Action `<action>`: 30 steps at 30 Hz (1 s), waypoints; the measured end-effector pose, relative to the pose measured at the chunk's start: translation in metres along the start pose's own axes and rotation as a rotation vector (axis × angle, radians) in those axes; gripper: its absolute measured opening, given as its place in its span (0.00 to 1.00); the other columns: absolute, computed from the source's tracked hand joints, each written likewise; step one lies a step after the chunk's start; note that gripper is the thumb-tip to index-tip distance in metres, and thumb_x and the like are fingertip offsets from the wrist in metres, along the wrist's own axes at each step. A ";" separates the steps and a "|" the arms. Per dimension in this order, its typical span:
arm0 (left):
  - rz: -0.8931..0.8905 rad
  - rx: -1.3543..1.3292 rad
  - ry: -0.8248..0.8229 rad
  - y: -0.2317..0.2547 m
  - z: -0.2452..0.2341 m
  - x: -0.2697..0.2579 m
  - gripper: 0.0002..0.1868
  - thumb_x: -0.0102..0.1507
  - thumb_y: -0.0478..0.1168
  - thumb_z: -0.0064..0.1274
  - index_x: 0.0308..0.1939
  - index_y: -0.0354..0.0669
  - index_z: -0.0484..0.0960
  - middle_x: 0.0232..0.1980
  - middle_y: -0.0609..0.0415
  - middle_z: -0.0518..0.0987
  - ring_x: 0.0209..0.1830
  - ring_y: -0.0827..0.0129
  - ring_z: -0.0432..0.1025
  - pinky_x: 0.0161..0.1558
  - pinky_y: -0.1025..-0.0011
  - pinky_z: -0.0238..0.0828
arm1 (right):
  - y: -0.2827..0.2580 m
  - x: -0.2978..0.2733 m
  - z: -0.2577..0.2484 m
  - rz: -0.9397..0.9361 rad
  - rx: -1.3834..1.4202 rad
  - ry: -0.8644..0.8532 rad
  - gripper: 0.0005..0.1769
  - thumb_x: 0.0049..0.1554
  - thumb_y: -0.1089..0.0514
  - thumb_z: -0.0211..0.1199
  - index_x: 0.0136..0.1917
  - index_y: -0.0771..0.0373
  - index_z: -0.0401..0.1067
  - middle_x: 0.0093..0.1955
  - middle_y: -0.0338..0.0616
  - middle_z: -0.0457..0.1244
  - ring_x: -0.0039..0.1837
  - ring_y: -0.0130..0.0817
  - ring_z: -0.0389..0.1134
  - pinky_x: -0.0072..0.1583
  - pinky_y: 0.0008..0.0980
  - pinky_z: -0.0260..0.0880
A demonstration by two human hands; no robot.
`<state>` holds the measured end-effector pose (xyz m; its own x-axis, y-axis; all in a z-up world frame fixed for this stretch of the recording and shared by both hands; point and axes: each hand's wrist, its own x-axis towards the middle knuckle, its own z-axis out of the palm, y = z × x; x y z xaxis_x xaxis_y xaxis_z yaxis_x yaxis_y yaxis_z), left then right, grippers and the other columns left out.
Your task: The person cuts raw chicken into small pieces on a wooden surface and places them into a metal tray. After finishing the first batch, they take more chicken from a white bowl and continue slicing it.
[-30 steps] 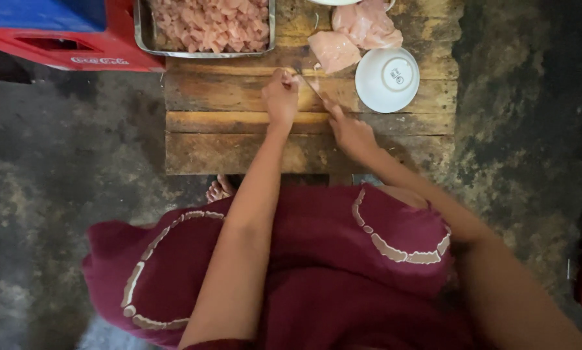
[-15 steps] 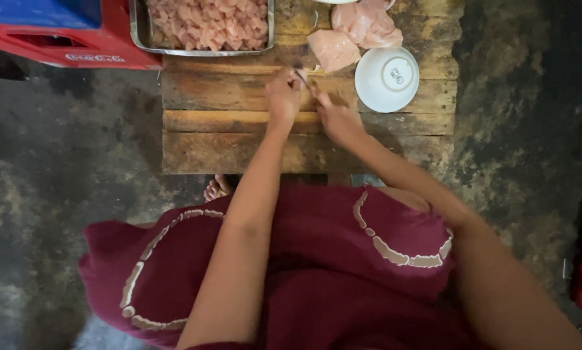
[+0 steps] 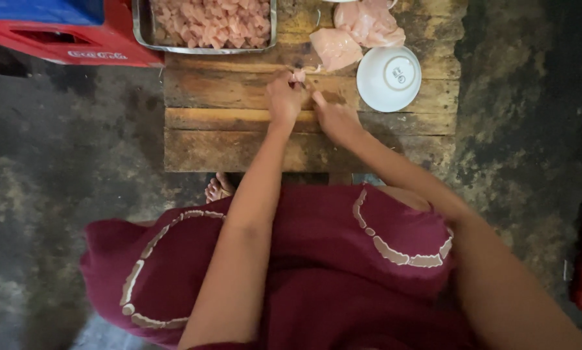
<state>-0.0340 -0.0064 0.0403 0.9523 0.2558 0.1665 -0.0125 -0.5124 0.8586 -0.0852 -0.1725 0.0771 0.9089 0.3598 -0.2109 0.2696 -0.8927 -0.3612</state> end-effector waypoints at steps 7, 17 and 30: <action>-0.067 0.075 0.028 -0.012 -0.004 -0.001 0.04 0.58 0.36 0.60 0.34 0.39 0.82 0.32 0.38 0.81 0.36 0.42 0.78 0.37 0.53 0.73 | -0.006 -0.047 -0.029 0.195 0.136 -0.043 0.23 0.68 0.48 0.50 0.74 0.44 0.56 0.41 0.61 0.68 0.46 0.66 0.69 0.48 0.64 0.66; -0.046 -0.033 -0.050 -0.038 0.008 -0.005 0.05 0.56 0.35 0.60 0.35 0.38 0.85 0.32 0.42 0.83 0.32 0.50 0.80 0.37 0.60 0.76 | -0.005 -0.007 -0.006 0.039 0.016 -0.047 0.25 0.68 0.52 0.48 0.77 0.52 0.52 0.42 0.62 0.69 0.45 0.64 0.72 0.46 0.62 0.67; -0.052 -0.007 -0.049 -0.033 0.017 -0.003 0.02 0.56 0.34 0.58 0.31 0.40 0.83 0.30 0.43 0.82 0.31 0.51 0.80 0.36 0.59 0.74 | -0.026 -0.049 -0.049 0.191 0.073 -0.150 0.24 0.70 0.46 0.47 0.78 0.44 0.54 0.42 0.64 0.69 0.46 0.65 0.70 0.49 0.61 0.66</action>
<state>-0.0316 -0.0042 0.0036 0.9654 0.2414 0.0982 0.0352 -0.4940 0.8687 -0.1212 -0.1807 0.1411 0.8824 0.2278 -0.4118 0.0692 -0.9283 -0.3653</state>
